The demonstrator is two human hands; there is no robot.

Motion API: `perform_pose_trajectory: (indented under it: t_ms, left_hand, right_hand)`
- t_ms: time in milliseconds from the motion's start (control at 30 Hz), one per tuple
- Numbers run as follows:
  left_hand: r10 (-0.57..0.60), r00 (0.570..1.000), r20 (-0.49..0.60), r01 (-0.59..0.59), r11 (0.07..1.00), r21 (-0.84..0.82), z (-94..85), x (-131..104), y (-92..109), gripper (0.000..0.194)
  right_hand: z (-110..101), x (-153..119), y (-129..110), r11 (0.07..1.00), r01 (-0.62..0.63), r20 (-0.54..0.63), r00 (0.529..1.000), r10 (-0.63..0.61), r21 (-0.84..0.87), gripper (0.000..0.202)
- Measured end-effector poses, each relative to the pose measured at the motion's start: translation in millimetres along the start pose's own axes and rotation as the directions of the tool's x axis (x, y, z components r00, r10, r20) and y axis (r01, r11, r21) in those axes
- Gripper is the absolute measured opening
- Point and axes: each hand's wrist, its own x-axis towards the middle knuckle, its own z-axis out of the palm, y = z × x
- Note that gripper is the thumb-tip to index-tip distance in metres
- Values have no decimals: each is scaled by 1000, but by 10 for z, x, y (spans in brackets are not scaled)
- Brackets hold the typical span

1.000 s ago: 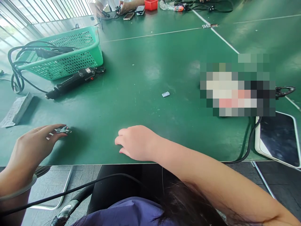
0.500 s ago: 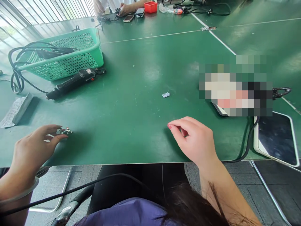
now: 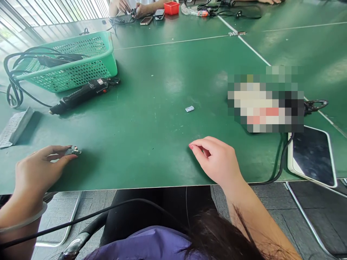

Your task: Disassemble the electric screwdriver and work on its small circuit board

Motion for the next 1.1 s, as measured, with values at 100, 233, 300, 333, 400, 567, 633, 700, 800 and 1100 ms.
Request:
perform_pose_trajectory:
  t_ms: [100, 233, 300, 333, 400, 567, 633, 700, 800, 1100]
  left_hand:
    - [-41, 999, 11, 42, 999, -18, 15, 10, -8, 35]
    - [-127, 990, 65, 126, 992, 12, -7, -5, 19, 43]
    - [-161, 984, 79, 160, 987, 22, -26, -17, 33, 47]
    - [-175, 981, 86, 174, 985, 20, -32, -20, 35, 48]
    - [-191, 977, 92, 191, 981, 4, -35, -18, 26, 50]
    - [-134, 989, 62, 136, 991, -18, -19, 22, -21, 43]
    - [-121, 991, 58, 122, 993, -8, -29, 33, -16, 42]
    - [-133, 988, 83, 134, 991, -6, -50, 33, 1, 43]
    - [-183, 976, 121, 185, 983, 0, -79, 16, 16, 44]
    - [-63, 989, 133, 83, 985, -151, -42, -81, 54, 27]
  right_hand:
    - [4, 3, -1, 1000, 7, 21, 1000, -7, 4, 16]
    - [8, -5, -3, 1000, 6, 12, 1000, -6, 8, 16]
    - [12, -8, -2, 1000, 10, 7, 1000, -10, 9, 16]
    - [15, -8, -2, 1000, 14, 5, 1000, -14, 10, 16]
    - [17, -6, 0, 1000, 20, -1, 1000, -20, 6, 15]
    - [11, -3, 3, 1000, 25, -4, 1000, -25, 1, 14]
    - [9, -4, 4, 1000, 26, -2, 1000, -26, 6, 14]
    - [11, -5, 7, 1000, 25, 1, 1000, -25, 6, 14]
    - [19, -7, 12, 1000, 18, 8, 1000, -18, 0, 15]
    - [16, -24, 23, 1000, 25, 13, 1000, -25, -4, 15]
